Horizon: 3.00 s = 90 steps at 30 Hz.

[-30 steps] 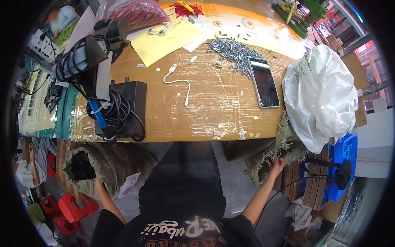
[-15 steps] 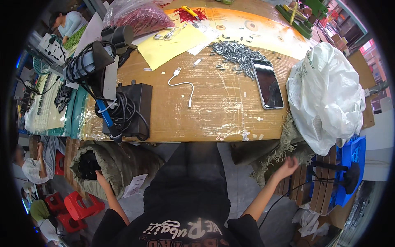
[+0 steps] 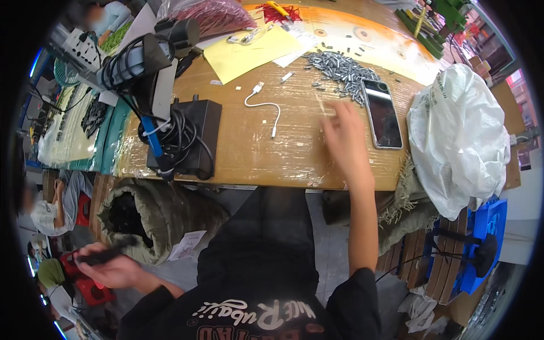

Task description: The recorder is assembling small plastic housing components by inserting screws into pre-drilled holes.

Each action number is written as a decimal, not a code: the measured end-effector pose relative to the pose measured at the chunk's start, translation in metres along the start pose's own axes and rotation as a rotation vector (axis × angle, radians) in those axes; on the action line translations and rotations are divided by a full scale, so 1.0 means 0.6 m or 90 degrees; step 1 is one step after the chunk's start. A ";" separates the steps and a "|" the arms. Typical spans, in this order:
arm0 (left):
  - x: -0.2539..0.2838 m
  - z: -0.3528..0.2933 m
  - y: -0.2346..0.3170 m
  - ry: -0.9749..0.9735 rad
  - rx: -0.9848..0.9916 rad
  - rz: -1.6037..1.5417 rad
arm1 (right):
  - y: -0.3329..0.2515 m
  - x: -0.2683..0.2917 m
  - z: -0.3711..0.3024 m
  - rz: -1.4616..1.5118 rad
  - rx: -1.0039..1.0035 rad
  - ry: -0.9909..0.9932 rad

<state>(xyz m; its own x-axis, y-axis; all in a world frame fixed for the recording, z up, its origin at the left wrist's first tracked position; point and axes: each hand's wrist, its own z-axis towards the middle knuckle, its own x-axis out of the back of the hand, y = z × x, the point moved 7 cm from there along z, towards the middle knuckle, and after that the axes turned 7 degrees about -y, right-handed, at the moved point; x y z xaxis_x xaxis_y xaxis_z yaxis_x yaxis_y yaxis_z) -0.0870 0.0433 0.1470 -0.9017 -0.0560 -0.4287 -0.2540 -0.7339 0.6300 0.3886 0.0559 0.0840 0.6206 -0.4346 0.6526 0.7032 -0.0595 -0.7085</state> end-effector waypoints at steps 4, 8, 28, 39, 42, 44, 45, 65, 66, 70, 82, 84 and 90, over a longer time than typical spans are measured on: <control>-0.247 -0.197 -0.142 -0.365 0.587 -0.207 | 0.059 -0.020 0.091 -0.121 -0.003 0.028; -0.356 -0.285 -0.213 -0.439 0.707 -0.309 | 0.058 -0.025 0.111 -0.172 0.039 -0.013; -0.405 -0.272 -0.309 -0.527 0.536 0.128 | 0.028 -0.073 0.003 0.668 -0.170 -0.133; -0.404 -0.278 -0.310 -0.545 0.491 0.181 | 0.020 -0.085 0.003 0.635 -0.137 -0.223; -0.408 -0.273 -0.302 -0.537 0.422 0.156 | 0.021 -0.086 0.004 0.641 -0.141 -0.244; -0.415 -0.266 -0.291 -0.557 0.369 0.175 | 0.021 -0.088 0.001 0.645 -0.145 -0.252; -0.415 -0.264 -0.290 -0.557 0.369 0.176 | 0.019 -0.089 0.001 0.652 -0.147 -0.253; -0.412 -0.266 -0.288 -0.599 0.318 0.235 | 0.010 -0.093 -0.005 0.618 -0.197 -0.191; -0.412 -0.268 -0.289 -0.598 0.314 0.234 | 0.013 -0.094 -0.007 0.600 -0.217 -0.192; -0.415 -0.266 -0.283 -0.609 0.269 0.239 | 0.026 -0.088 -0.007 0.604 -0.240 -0.216; -0.417 -0.264 -0.283 -0.615 0.260 0.222 | 0.011 -0.070 0.031 0.397 -0.210 -0.373; -0.417 -0.263 -0.283 -0.623 0.274 0.224 | 0.015 -0.075 0.039 0.338 -0.207 -0.428; -0.411 -0.269 -0.292 -0.651 0.406 0.215 | -0.005 -0.076 0.050 0.189 -0.124 -0.433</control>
<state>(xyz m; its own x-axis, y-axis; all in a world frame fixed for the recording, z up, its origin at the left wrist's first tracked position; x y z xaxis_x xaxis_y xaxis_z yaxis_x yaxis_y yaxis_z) 0.2367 0.0765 0.0376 -0.7409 0.5827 0.3341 0.1765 -0.3111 0.9339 0.3686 0.1028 0.0642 0.8952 0.1882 0.4040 0.4387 -0.2118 -0.8734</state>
